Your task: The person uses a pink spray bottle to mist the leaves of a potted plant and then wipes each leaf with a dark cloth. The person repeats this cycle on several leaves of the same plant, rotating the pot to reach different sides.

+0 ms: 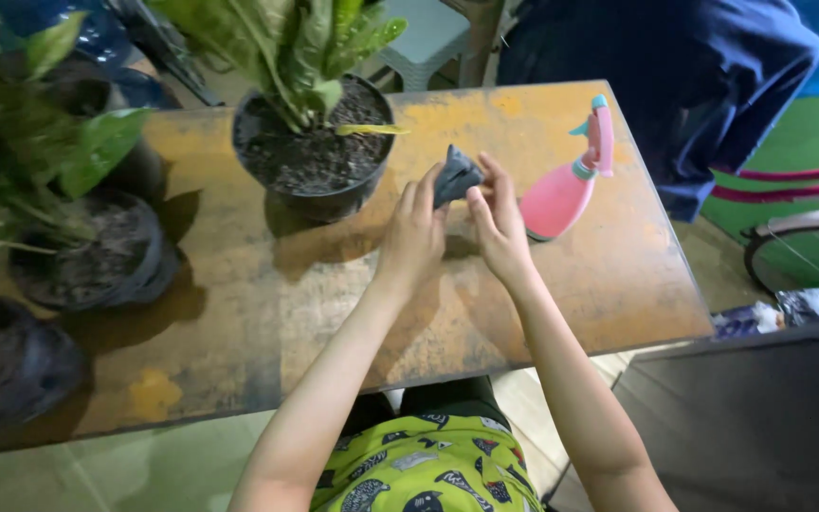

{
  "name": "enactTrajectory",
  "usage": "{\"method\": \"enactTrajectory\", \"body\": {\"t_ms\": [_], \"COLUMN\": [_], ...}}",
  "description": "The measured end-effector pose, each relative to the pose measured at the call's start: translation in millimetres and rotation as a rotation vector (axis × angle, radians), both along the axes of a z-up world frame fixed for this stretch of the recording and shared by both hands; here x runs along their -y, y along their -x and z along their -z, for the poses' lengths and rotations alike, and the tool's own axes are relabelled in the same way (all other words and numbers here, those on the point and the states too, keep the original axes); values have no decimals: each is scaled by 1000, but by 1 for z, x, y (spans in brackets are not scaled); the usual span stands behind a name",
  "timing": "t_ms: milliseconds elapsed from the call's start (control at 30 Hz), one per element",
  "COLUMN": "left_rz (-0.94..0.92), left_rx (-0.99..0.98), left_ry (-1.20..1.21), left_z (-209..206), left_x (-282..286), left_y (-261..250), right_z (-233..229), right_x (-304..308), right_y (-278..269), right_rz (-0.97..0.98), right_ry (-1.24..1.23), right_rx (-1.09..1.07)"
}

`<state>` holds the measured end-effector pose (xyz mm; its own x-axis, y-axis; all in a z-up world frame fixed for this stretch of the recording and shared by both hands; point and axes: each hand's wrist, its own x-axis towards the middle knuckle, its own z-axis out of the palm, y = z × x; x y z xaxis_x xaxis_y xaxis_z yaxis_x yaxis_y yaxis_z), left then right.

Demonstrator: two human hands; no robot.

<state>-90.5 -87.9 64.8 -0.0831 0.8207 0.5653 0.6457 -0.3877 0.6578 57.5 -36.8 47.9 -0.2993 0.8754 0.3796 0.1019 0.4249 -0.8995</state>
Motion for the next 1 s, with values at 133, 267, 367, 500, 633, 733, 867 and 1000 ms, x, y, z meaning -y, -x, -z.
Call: {"method": "enactTrajectory", "body": {"t_ms": [133,267,367,500,633,733,867,1000], "left_rz": [-85,-117,-170,-293,-399,-410,-314,-108], "left_rx": [-133,-233,-283,-135,-10,86,357,541], "left_ry": [-140,-195,-275,-556,-682,-708,-558,-428], "left_z": [12,-20,-60,-128,-168,-200,-204,-199], "left_x": [-3,15,28,45,33,27,-12,-60], "left_y": [5,22,47,86,137,166,204,229], "right_z": [-16,-36,-60,-111,-168,-194,-219,-243], "right_x": [13,6,-2,-6,0,-11,-31,-9], "right_y": [34,52,61,76,95,108,124,154], "right_rz": [-125,-115,-96,-107,-183,-223,-240,-149], "right_ry": [-4,-148,-197,-306,-366,-420,-441,-499], "right_rx": [-146,-273,-289,-303,-337,-350,-375,-311]}}
